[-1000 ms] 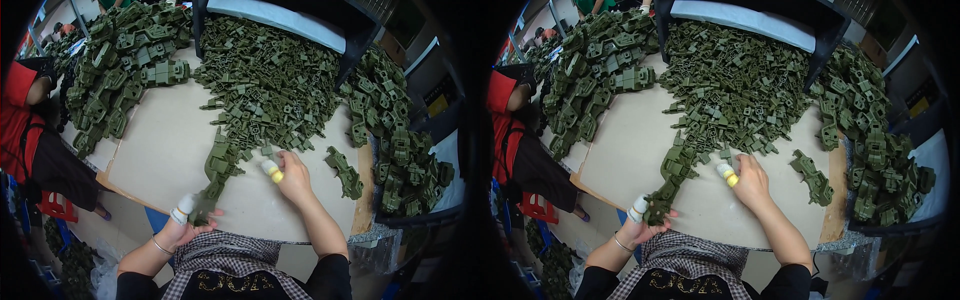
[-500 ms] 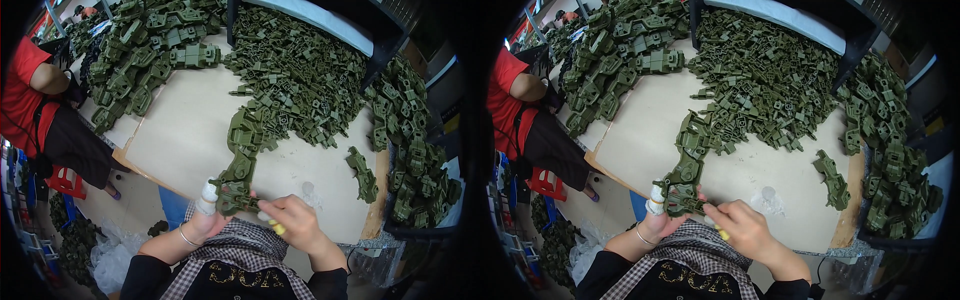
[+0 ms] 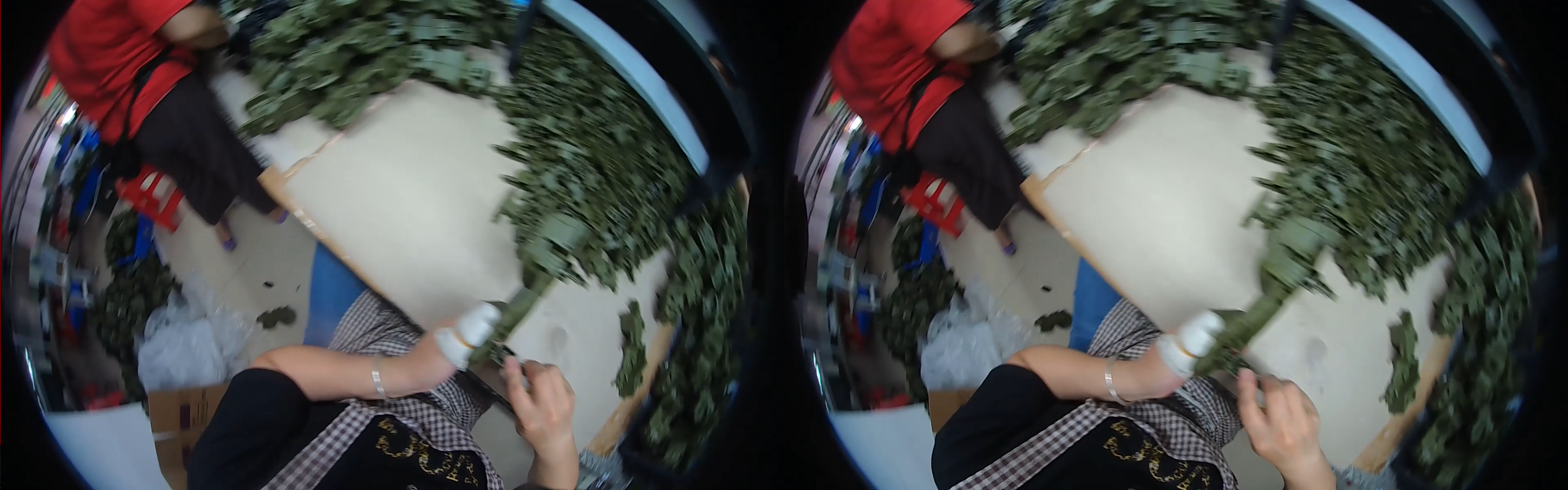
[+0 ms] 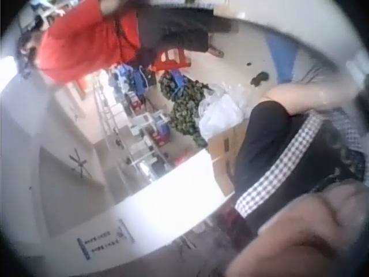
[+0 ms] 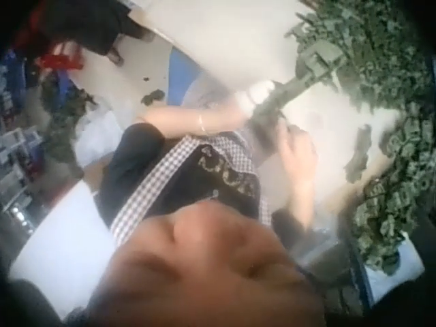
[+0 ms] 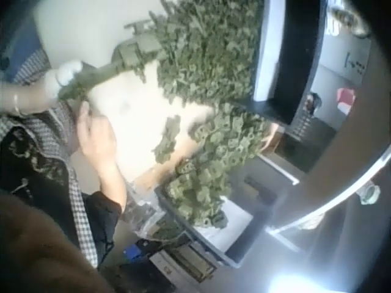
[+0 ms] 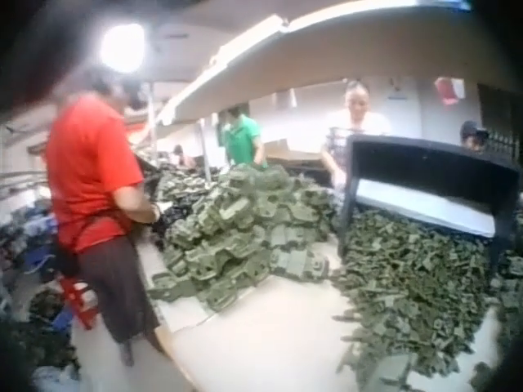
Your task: The person repeatedly picks up plastic components from the workbench and fits them together by hand.
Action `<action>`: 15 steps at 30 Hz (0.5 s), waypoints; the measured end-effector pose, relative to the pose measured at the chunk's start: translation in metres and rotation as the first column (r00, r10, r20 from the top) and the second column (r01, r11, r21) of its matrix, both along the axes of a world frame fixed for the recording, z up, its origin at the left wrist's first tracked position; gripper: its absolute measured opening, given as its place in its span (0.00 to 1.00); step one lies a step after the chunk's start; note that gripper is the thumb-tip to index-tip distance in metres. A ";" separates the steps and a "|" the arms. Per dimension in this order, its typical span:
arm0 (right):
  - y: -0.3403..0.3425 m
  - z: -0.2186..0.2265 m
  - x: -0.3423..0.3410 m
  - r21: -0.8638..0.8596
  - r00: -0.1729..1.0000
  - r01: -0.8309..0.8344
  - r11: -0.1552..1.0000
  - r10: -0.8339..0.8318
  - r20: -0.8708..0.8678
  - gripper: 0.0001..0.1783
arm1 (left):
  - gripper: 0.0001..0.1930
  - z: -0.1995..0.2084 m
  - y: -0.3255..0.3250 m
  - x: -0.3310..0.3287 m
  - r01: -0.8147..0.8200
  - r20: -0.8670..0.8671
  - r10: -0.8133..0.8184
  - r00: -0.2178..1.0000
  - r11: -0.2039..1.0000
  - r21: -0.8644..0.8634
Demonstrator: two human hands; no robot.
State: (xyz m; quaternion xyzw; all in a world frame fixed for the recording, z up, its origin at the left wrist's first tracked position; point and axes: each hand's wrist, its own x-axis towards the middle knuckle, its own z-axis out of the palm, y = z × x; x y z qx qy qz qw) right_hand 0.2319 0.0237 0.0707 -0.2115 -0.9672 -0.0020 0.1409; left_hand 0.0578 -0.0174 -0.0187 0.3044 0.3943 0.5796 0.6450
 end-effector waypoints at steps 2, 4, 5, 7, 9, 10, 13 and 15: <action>-0.001 -0.012 -0.002 0.056 0.999 -0.029 0.998 0.032 -0.044 0.15 | 0.17 0.021 0.001 -0.001 0.108 -0.192 -0.090 0.977 0.990 0.087; -0.005 -0.025 0.001 0.119 0.995 -0.051 0.992 0.061 -0.082 0.13 | 0.22 0.013 0.001 0.016 0.000 0.017 -0.002 1.000 0.993 0.120; -0.008 -0.030 0.005 0.043 0.986 -0.011 0.999 0.017 -0.164 0.15 | 0.27 0.010 0.001 0.015 -0.026 0.049 0.019 0.999 0.987 0.157; -0.015 -0.033 -0.005 -0.151 0.939 0.108 0.983 -0.151 -0.309 0.17 | 0.31 0.013 0.001 0.006 0.021 -0.165 0.037 0.986 0.942 0.334; -0.031 -0.041 -0.025 -0.955 0.382 -0.144 0.259 -0.875 -0.296 0.18 | 0.35 0.025 -0.001 0.000 -0.020 0.032 0.009 0.999 0.930 0.367; -0.025 -0.053 -0.037 -0.959 0.406 -0.147 0.244 -0.869 -0.283 0.18 | 0.33 0.026 0.002 -0.004 -0.077 -0.050 0.117 0.992 0.866 0.494; -0.034 -0.064 -0.057 -0.958 0.522 -0.201 0.204 -0.805 -0.281 0.18 | 0.27 0.018 0.004 0.002 -0.112 -0.136 0.299 0.944 0.682 0.723; -0.039 -0.069 -0.072 -0.956 0.595 -0.233 0.175 -0.752 -0.283 0.18 | 0.26 0.022 0.001 -0.005 -0.062 -0.167 0.277 0.946 0.663 0.746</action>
